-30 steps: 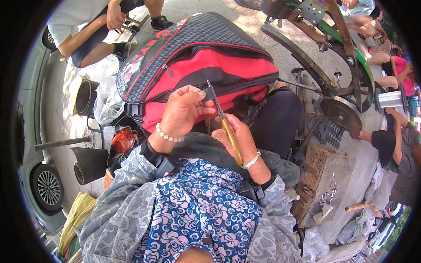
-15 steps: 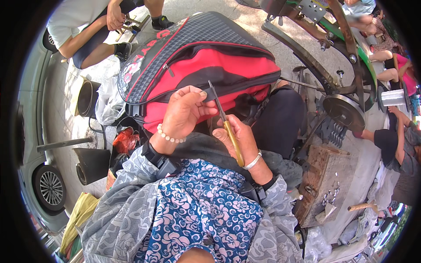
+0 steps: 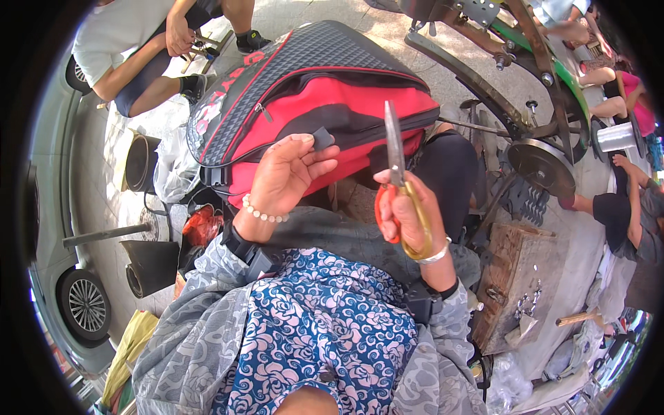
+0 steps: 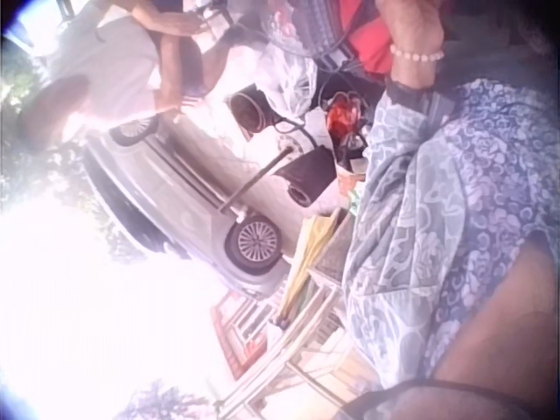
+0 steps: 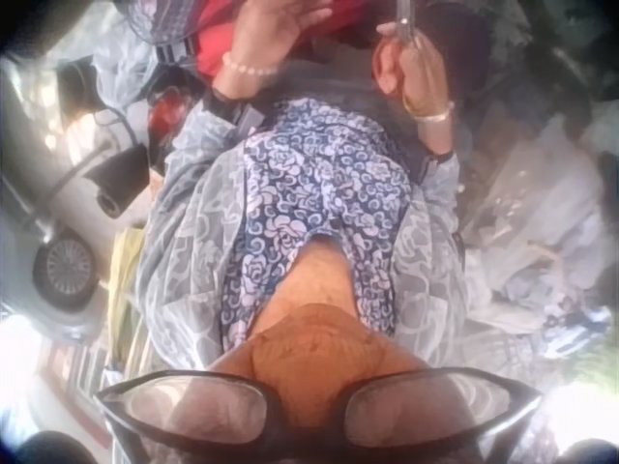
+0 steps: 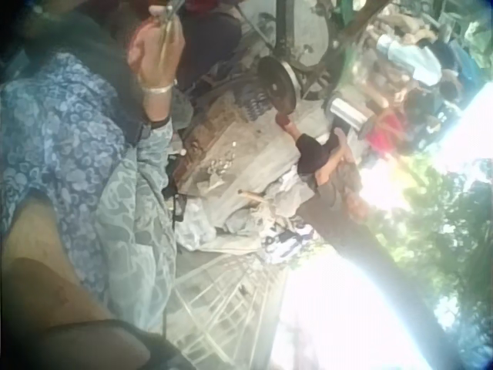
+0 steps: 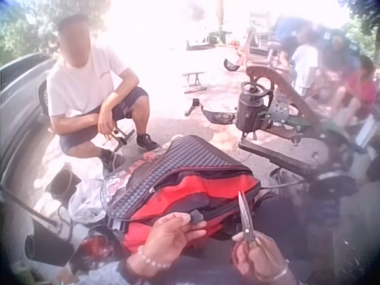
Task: Repairing a red and black backpack using a sewing machine and scissors at an outdoor sidewalk station.
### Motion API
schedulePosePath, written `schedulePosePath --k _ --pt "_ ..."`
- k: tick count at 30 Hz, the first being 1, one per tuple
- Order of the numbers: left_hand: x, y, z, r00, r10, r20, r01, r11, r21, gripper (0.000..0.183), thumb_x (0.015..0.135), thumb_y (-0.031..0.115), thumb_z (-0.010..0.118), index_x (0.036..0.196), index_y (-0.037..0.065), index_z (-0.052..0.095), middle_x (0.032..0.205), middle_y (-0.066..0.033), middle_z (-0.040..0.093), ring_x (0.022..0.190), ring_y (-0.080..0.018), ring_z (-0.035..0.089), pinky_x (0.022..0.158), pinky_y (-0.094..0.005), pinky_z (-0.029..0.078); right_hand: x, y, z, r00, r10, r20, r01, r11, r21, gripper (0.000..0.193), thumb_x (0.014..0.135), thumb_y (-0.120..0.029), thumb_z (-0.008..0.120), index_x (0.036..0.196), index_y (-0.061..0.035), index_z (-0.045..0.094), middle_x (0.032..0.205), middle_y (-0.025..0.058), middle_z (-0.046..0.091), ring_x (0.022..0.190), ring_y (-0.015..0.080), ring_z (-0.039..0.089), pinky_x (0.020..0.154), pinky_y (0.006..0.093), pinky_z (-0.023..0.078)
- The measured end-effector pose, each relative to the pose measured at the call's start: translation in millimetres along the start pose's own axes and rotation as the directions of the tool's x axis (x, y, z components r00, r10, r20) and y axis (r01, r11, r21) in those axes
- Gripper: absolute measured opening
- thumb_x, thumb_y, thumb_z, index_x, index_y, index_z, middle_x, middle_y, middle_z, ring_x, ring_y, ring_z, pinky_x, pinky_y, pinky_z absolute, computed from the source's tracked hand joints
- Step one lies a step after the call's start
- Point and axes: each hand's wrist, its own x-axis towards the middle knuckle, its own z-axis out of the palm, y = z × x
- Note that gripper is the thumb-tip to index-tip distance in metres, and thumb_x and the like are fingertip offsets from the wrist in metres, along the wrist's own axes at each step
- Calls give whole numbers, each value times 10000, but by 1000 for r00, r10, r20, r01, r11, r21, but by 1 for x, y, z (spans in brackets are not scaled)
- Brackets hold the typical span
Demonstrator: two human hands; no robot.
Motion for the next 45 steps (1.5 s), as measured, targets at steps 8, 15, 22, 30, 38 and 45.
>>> schedulePosePath --k 8,15,22,30,38,45 --pt "8 -5 -6 989 -43 143 39 999 32 127 858 133 556 931 34 588 1005 -163 623 899 -311 625 768 -408 533 -97 -35 -95 942 -246 -228 218 966 -142 755 770 -559 616 1220 26 456 660 36 546 444 78 479 395 201 382" --pt "-9 35 -5 972 212 102 -235 866 441 115 903 91 496 985 30 547 943 -178 636 706 -249 663 546 -347 561 -134 40 -221 755 -7 -656 -618 328 -715 478 721 -496 664 887 -51 612 746 158 595 701 339 580 636 393 433" --pt "5 65 -49 988 141 56 -147 791 593 98 916 123 499 993 76 536 933 -129 640 698 -184 642 571 -290 527 -150 227 -304 611 289 -737 -770 434 -468 634 598 -372 751 1132 -76 579 1086 178 605 1032 342 560 871 375 442" --pt "11 69 -56 992 121 -25 -87 822 563 68 913 132 505 966 93 520 908 -107 631 649 -137 604 562 -262 495 -113 231 -291 352 483 -802 -910 379 -170 886 569 -371 806 1303 -74 408 1188 194 549 1077 365 533 910 388 428" --pt "17 42 -25 992 123 -35 -91 871 483 104 875 89 539 975 62 546 902 -124 607 661 -176 597 546 -283 512 -162 252 -361 726 377 -575 -669 195 -717 597 690 -360 697 1167 -45 524 1087 167 598 1010 284 585 838 383 466" --pt "-19 55 -16 946 314 -80 -238 840 488 40 853 28 538 875 47 566 779 -102 613 568 -159 587 476 -278 489 -58 -9 -255 768 401 -500 -641 494 -588 203 801 -148 621 945 -6 601 715 34 587 678 105 569 622 268 489"
